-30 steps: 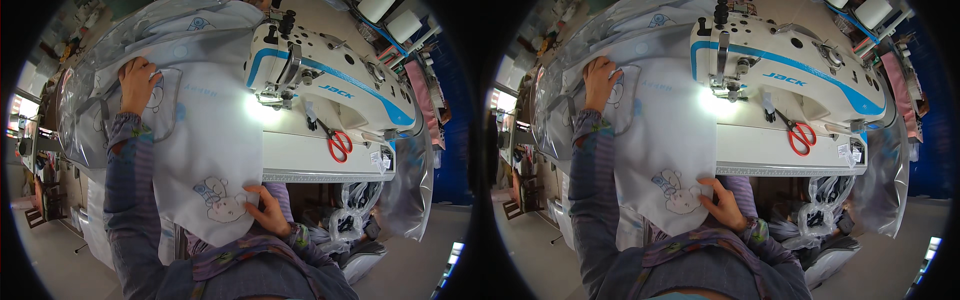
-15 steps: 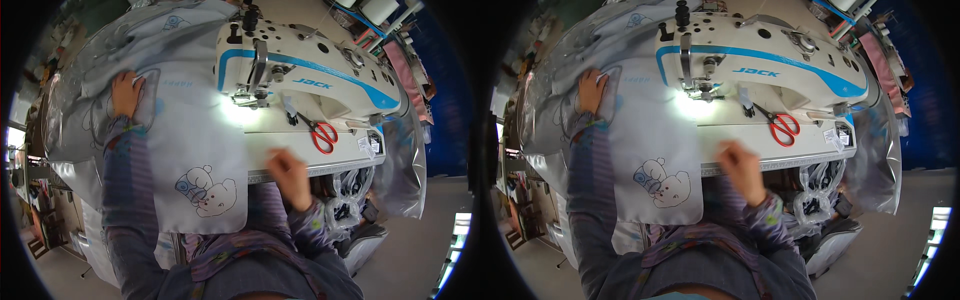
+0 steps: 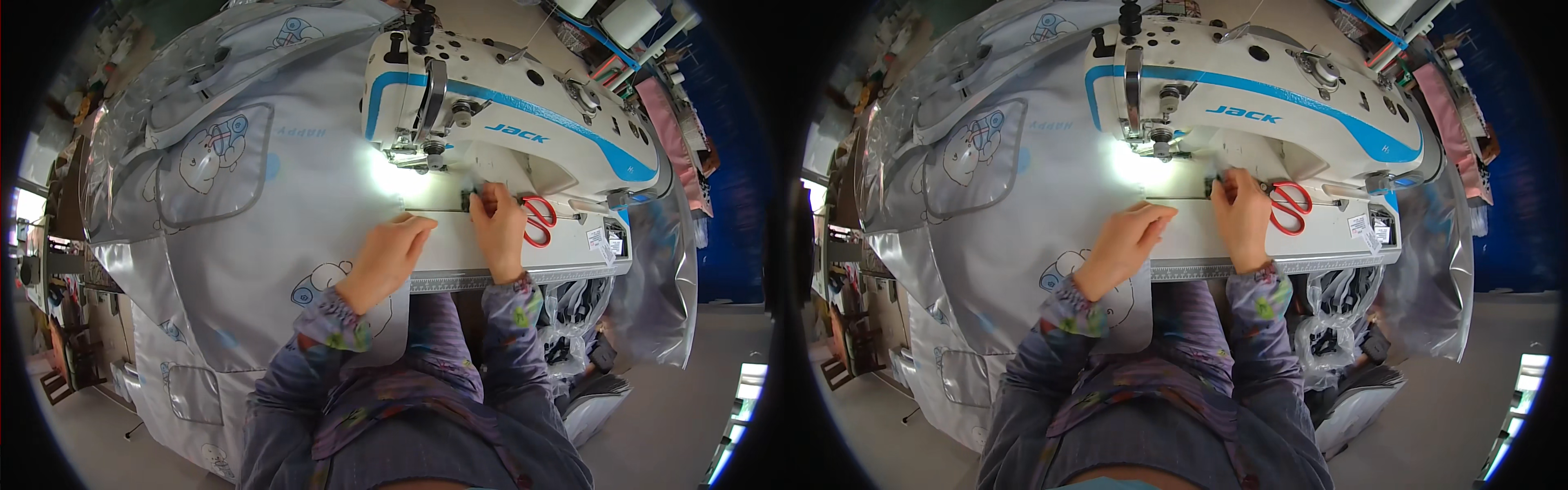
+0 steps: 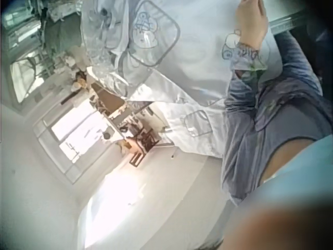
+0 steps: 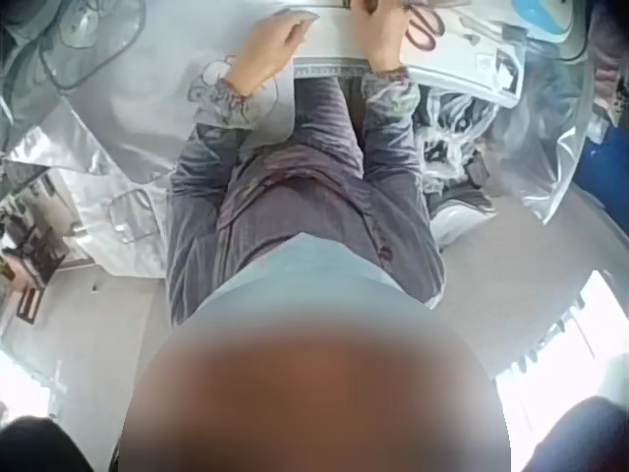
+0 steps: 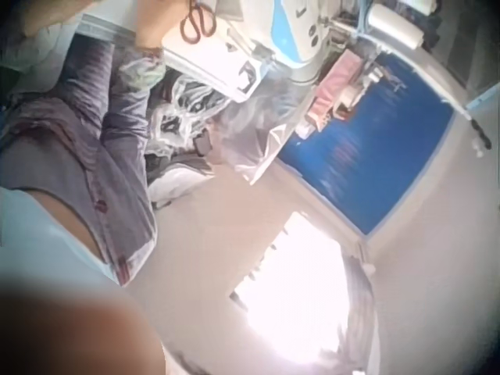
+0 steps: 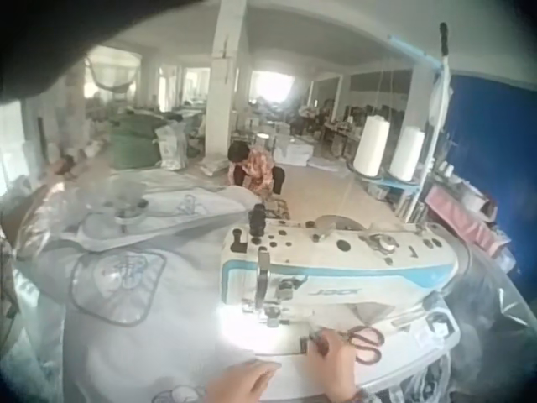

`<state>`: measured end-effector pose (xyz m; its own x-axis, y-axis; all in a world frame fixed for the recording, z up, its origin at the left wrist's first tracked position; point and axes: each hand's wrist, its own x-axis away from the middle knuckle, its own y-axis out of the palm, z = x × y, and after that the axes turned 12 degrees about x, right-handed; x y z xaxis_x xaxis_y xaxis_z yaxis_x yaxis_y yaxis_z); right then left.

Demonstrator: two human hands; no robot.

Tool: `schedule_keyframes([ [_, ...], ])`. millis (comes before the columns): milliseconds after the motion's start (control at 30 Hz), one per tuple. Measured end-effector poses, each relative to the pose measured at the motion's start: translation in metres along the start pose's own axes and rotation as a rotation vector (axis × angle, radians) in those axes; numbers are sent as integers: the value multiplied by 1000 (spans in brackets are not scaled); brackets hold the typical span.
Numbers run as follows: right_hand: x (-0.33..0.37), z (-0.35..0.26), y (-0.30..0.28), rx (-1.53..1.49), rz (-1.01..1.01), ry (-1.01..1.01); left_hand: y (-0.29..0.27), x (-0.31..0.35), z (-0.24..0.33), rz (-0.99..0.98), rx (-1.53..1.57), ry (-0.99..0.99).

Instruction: Sewing plastic and fabric components together using an industrial sewing machine to create bags.

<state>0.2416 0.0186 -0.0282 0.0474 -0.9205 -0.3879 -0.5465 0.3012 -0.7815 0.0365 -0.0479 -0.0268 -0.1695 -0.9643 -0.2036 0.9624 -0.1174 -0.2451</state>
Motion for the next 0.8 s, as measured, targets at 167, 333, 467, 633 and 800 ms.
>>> schedule_keyframes([
  [167, 18, -14, 1, -430, -135, 191, 12, -14, 6, 67, 362, -274],
  [333, 40, -48, -5, -864, -108, 242, 12, -11, 16, 112, 754, -315],
  [467, 49, -68, 1, -755, -8, 204, 2, -4, 35, 142, 991, -345],
  [633, 55, -79, 5, -715, -45, 143, -2, 2, 11, 175, 691, -286],
  [800, 44, -76, -13, -607, -125, 211, -12, 1, 12, 205, 709, -236],
])
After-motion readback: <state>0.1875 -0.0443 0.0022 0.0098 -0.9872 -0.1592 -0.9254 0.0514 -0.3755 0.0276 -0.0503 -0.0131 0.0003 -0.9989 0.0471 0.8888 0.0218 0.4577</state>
